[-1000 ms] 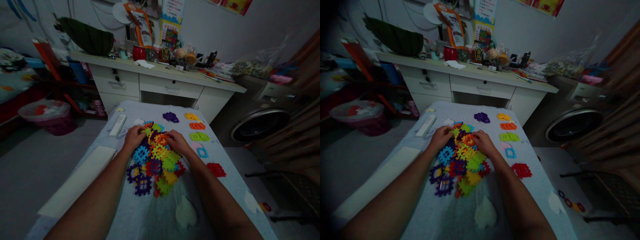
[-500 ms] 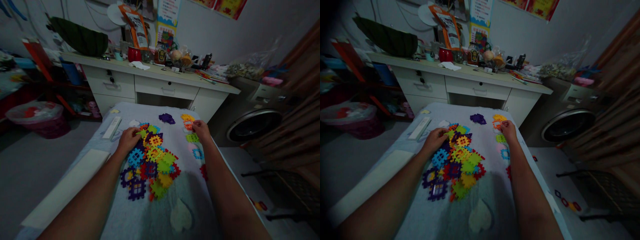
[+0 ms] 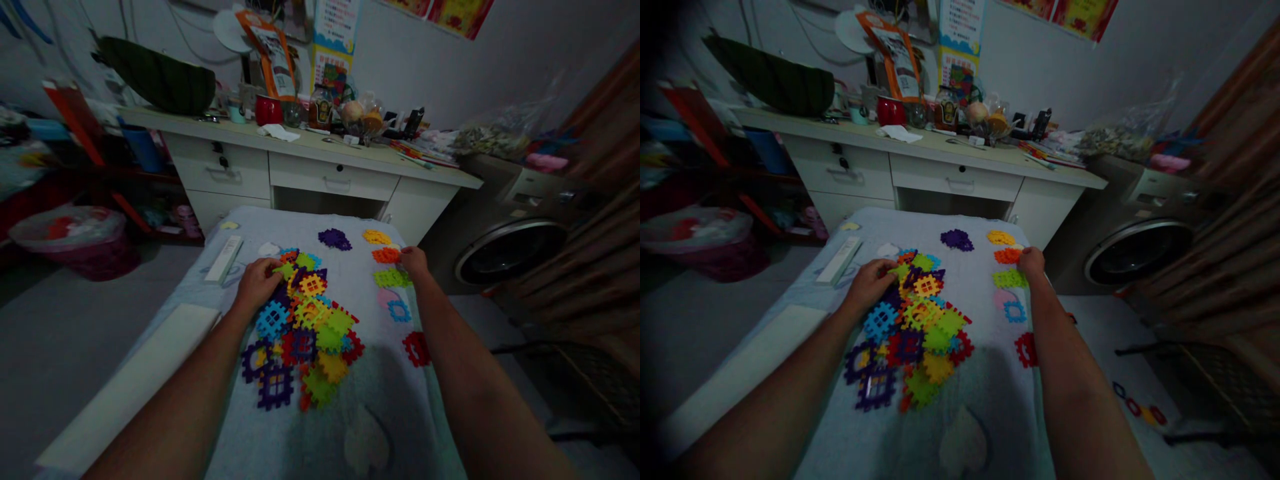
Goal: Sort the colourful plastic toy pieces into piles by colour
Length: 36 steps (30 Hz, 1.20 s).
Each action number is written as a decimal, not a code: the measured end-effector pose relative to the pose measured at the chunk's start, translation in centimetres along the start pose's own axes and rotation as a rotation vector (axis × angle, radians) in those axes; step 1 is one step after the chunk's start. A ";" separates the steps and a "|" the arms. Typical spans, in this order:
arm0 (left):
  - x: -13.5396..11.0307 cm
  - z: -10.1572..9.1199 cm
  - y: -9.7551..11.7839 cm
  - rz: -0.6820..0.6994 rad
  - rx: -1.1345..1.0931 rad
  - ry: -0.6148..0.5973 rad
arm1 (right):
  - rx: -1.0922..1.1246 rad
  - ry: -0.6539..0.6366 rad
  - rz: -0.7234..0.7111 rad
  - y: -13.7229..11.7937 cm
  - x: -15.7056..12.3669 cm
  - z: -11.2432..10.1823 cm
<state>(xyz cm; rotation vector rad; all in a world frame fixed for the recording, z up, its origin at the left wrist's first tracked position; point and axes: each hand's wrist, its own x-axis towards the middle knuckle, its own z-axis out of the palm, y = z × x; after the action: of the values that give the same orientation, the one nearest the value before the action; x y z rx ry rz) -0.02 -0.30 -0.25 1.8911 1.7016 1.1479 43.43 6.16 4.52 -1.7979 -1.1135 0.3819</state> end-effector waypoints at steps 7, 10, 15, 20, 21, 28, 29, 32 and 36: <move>0.1 -0.1 0.3 0.002 -0.001 0.009 | -0.127 -0.054 -0.166 -4.2 -4.3 1.1; 0.1 -0.2 0.6 0.009 0.004 0.015 | -0.028 -0.383 -0.302 -7.1 -8.2 2.9; 0.0 -0.3 1.0 0.023 0.015 0.022 | -0.008 -0.790 -0.635 -11.1 -14.8 5.9; 0.0 -0.4 1.1 0.027 -0.005 0.023 | -0.109 -0.758 -0.879 -12.6 -18.3 8.3; 0.0 -0.3 1.1 0.026 -0.011 0.025 | -0.131 -0.752 -0.889 -12.6 -18.5 8.6; 0.0 -0.2 0.9 0.023 -0.048 0.013 | -0.112 -0.715 -0.814 -12.3 -18.2 8.6; 0.0 -0.1 0.8 0.018 -0.052 0.009 | -0.067 -0.722 -0.790 -12.2 -18.0 8.4; -0.1 -0.1 0.9 0.008 -0.050 -0.002 | 0.080 -0.749 -0.650 -11.5 -17.0 8.1; -0.3 -0.2 1.3 -0.016 -0.022 0.005 | 0.250 -0.664 -0.442 -10.4 -15.1 7.8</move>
<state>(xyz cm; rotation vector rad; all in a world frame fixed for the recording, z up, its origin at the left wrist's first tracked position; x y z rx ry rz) 0.73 -0.96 0.67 1.8600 1.6968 1.1610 24.78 -0.49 6.29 -1.1735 -1.7836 0.8382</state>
